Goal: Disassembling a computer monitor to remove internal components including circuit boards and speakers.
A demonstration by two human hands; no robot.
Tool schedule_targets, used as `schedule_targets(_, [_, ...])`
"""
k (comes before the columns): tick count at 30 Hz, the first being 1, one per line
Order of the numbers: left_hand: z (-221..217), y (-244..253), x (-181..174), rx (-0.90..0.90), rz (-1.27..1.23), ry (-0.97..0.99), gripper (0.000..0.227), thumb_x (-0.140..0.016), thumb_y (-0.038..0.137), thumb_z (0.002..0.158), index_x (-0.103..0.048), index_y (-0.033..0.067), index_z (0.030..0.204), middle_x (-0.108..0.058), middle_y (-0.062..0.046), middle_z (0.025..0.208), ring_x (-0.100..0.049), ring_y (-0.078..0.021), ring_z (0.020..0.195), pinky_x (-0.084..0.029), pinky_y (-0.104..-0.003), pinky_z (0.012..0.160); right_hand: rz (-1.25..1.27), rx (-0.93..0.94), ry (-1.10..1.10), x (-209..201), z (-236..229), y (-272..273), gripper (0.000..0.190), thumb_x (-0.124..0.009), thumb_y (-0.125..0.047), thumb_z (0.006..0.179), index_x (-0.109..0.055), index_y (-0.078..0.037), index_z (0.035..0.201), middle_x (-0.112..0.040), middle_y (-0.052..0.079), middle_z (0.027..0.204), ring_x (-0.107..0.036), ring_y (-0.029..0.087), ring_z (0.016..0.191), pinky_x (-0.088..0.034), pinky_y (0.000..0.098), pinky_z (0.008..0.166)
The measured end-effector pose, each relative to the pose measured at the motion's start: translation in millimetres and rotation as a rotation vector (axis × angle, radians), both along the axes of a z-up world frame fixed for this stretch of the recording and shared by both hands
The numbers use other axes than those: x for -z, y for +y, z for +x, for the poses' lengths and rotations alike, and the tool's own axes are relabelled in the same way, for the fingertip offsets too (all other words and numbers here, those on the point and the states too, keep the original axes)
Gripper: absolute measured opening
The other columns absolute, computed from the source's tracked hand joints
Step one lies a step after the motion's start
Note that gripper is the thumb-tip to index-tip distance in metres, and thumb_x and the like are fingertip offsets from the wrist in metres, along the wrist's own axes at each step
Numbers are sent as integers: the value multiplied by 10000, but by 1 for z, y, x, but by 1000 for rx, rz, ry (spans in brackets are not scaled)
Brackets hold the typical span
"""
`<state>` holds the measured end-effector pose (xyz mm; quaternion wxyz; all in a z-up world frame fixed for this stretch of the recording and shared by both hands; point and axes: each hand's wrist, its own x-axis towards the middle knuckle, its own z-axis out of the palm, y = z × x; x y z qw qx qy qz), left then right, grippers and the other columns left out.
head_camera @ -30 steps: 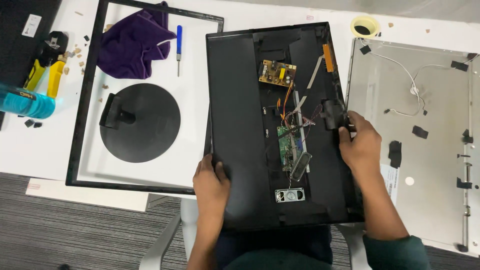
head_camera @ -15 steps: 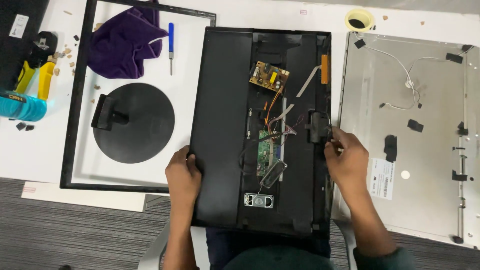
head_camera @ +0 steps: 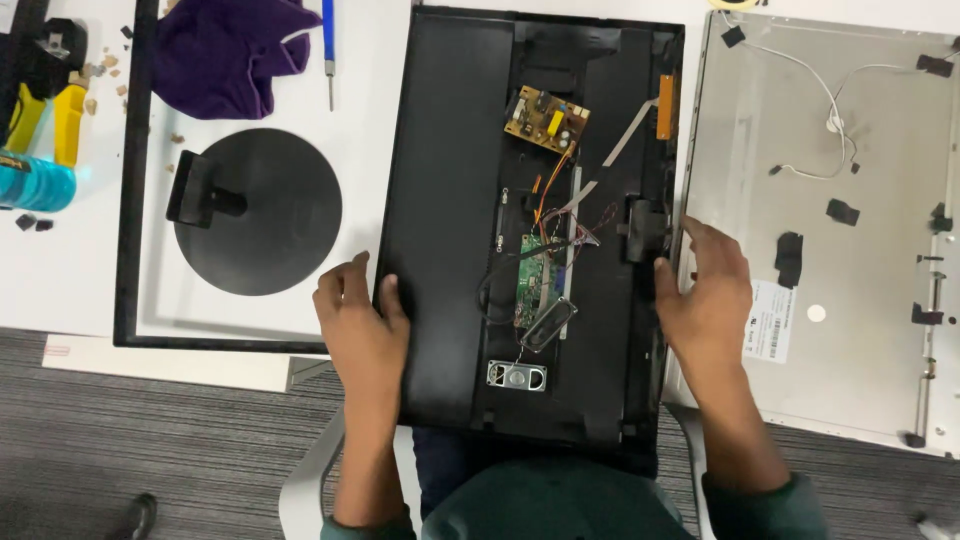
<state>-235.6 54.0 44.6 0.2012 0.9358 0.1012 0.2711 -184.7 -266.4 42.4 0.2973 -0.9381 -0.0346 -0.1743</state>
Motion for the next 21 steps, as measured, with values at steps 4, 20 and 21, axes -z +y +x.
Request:
schedule_targets(4, [-4,-19,-12,154,-442,70,182,-700,154,934,-740,20,1051,-705,-133,980,-712,-272,846,-570,-400,758,158,12,305,-26,-10,23,315,-774,-134,894,-740,-85,1204,-797,83,982,-642,186,592,-489,305,532])
schedule_targets(20, [3,-66,40,331,-962,476,161,-642,186,994,-659,26,996,-657,-77,778,-598,-146,688,-493,-316,617,251,-402,421,-11,-27,51,660,-822,-132,801,-546,-100,1399,-733,81,1190,-734,156,749,-566,294,655])
schedule_targets(21, [2,-65,49,406,-1078,462,177,-611,191,1036,-657,20,1019,-648,-69,810,-596,-126,717,-515,-299,647,257,-390,474,-9,-28,54,696,-811,-108,790,-528,-125,1426,-747,60,1149,-725,156,726,-564,299,638])
